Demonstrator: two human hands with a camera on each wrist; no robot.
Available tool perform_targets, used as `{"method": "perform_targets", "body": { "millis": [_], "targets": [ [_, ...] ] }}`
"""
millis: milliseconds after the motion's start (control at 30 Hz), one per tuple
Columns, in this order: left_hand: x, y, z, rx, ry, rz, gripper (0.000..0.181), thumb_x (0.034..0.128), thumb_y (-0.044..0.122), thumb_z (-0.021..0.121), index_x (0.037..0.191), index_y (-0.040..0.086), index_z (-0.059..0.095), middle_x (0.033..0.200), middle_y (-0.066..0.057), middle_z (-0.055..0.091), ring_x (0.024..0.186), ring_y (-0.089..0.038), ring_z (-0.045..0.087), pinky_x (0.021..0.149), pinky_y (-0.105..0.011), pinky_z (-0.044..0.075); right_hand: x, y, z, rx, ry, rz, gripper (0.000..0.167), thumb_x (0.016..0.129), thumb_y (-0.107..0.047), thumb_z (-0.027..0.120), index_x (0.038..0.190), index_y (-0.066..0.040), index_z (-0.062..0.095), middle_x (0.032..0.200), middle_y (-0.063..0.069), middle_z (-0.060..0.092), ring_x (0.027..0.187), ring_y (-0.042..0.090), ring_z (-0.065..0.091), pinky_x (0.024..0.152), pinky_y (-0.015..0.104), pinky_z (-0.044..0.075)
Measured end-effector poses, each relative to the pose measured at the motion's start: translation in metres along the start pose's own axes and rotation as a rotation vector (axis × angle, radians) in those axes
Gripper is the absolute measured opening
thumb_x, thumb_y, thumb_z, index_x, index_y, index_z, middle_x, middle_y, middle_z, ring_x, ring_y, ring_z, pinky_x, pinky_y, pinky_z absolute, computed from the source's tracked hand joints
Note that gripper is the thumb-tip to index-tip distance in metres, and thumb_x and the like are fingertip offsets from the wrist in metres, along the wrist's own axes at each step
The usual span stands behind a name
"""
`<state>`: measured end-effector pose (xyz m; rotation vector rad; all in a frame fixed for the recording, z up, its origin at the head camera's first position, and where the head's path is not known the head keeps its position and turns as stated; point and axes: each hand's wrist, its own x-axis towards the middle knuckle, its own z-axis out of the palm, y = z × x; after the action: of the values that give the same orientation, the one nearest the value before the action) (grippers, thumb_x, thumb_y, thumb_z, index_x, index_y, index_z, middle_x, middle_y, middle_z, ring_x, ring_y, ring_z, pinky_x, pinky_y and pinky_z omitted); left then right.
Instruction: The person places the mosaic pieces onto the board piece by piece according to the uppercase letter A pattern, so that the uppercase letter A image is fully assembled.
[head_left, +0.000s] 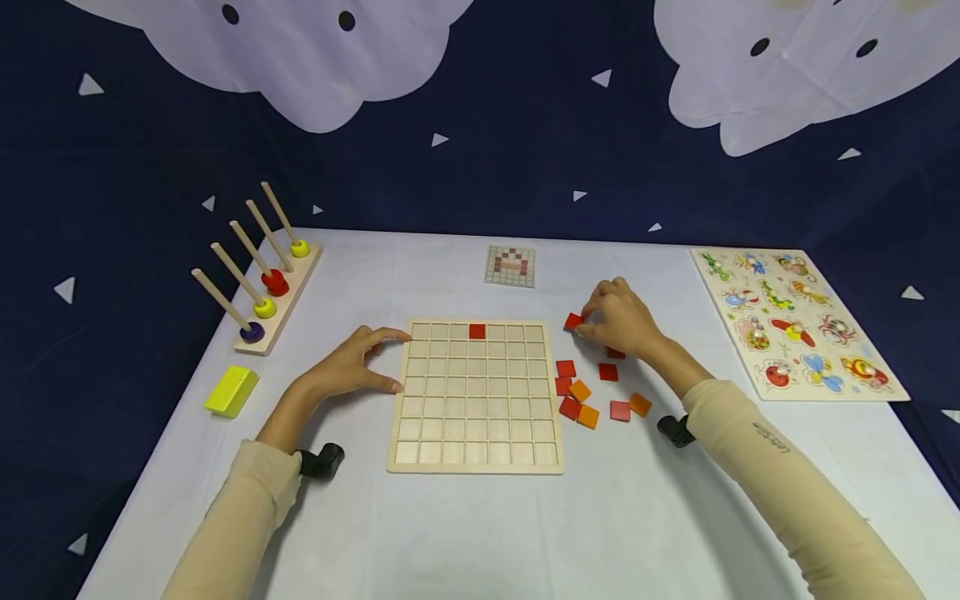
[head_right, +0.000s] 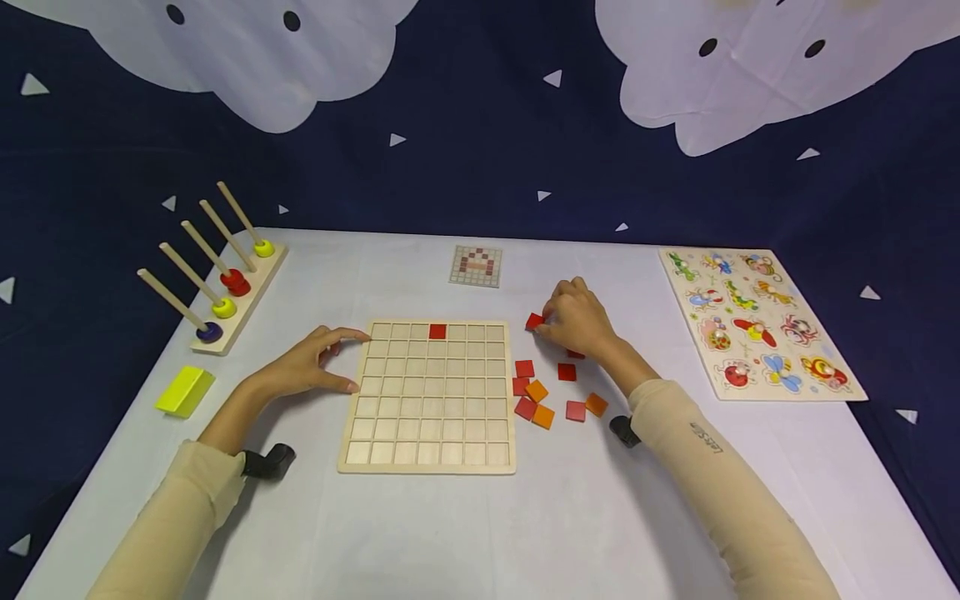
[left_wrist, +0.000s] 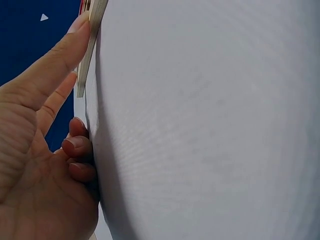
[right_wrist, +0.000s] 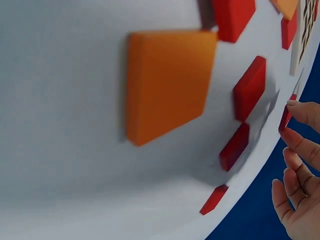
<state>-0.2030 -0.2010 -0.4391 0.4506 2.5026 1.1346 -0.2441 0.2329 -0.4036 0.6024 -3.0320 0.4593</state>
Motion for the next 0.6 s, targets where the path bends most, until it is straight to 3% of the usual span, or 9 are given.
{"method": "perform_targets", "body": {
  "millis": [233, 600],
  "targets": [
    [0.000, 0.001, 0.000, 0.003, 0.000, -0.002, 0.079, 0.0723, 0.023, 0.089, 0.142, 0.019, 0.052, 0.107, -0.014, 0.041, 0.101, -0.027, 0.037, 0.085, -0.040, 0.034, 0.005, -0.019, 0.002, 0.010, -0.002, -0.042, 0.026, 0.078, -0.022, 0.080, 0.092, 0.000, 0.077, 0.104, 0.017, 0.062, 0.101, 0.031, 0.046, 0.089, 0.046, 0.042],
    [0.000, 0.001, 0.000, 0.001, 0.002, -0.004, 0.080, 0.0722, 0.021, 0.089, 0.143, 0.018, 0.052, 0.106, -0.013, 0.041, 0.100, -0.027, 0.037, 0.085, -0.040, 0.034, 0.016, -0.060, 0.011, 0.027, 0.008, -0.176, 0.023, 0.079, -0.022, 0.081, 0.089, -0.002, 0.077, 0.101, 0.014, 0.063, 0.096, 0.029, 0.047, 0.089, 0.042, 0.043]
  ]
}}
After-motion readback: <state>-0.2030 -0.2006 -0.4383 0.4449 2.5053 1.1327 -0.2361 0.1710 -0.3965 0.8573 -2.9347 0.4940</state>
